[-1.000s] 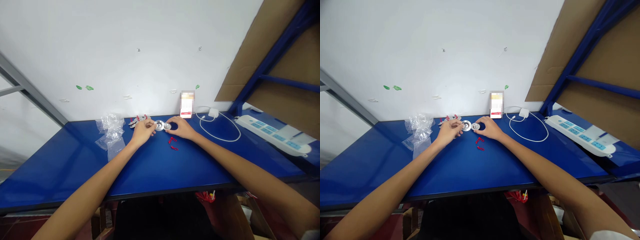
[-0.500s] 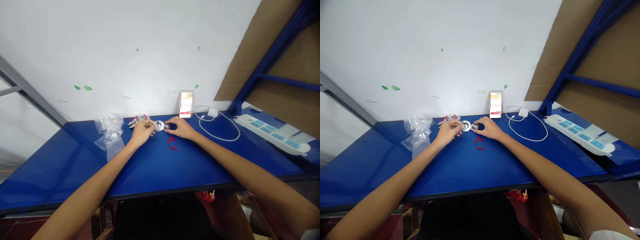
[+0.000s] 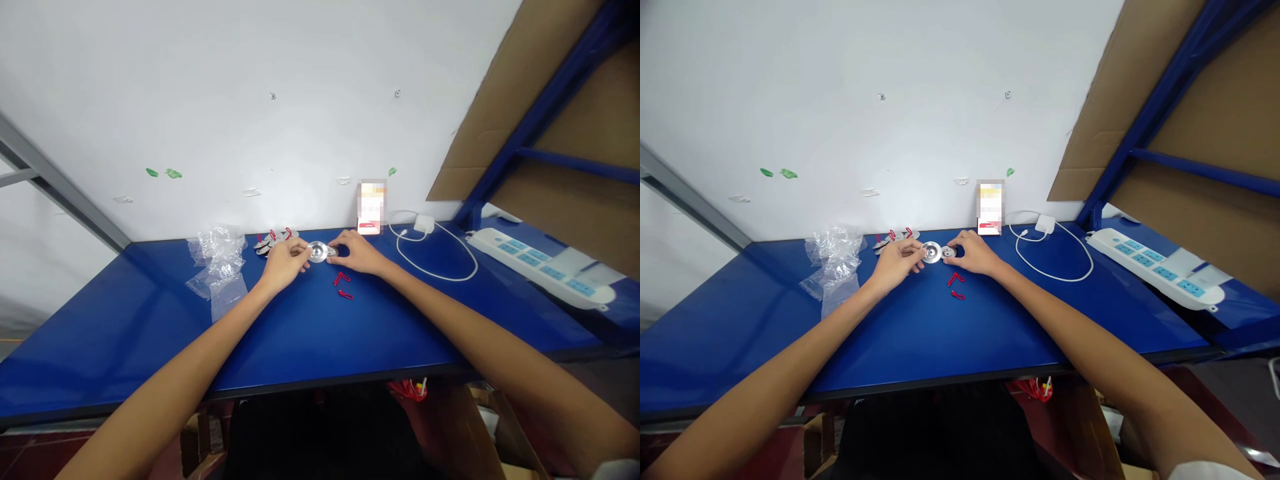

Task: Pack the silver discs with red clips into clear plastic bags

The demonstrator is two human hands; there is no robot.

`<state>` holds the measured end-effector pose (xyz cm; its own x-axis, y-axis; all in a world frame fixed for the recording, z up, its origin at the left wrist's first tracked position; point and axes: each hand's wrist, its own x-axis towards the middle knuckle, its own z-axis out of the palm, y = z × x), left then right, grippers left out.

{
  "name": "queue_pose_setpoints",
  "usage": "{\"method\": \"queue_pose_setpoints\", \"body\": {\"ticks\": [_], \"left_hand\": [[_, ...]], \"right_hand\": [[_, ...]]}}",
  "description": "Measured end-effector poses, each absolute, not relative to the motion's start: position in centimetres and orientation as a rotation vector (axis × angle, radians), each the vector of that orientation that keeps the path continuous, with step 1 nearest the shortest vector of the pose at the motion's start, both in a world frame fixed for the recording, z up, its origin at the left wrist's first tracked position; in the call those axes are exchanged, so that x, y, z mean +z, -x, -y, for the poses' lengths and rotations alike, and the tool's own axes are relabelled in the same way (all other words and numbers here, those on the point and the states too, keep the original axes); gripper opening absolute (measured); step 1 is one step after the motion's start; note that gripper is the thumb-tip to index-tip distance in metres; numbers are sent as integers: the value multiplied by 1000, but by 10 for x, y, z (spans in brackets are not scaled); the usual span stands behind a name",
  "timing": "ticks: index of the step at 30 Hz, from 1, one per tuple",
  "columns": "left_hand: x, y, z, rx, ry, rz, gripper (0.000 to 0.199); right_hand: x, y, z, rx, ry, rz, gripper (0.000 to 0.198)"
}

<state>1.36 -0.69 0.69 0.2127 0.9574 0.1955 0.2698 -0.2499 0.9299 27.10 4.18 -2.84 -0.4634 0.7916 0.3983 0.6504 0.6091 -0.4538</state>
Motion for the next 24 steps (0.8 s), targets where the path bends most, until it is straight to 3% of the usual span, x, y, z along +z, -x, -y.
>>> {"method": "queue_pose_setpoints", "body": {"ticks": [9, 24], "left_hand": [[0, -13, 3, 1071, -1690, -1144, 17], [7, -12, 6, 1036, -1692, -1202, 18]], "right_hand": [[-24, -267, -42, 615, 1172, 2110, 24], [-28, -269, -44, 524, 1164, 2170, 43]]}}
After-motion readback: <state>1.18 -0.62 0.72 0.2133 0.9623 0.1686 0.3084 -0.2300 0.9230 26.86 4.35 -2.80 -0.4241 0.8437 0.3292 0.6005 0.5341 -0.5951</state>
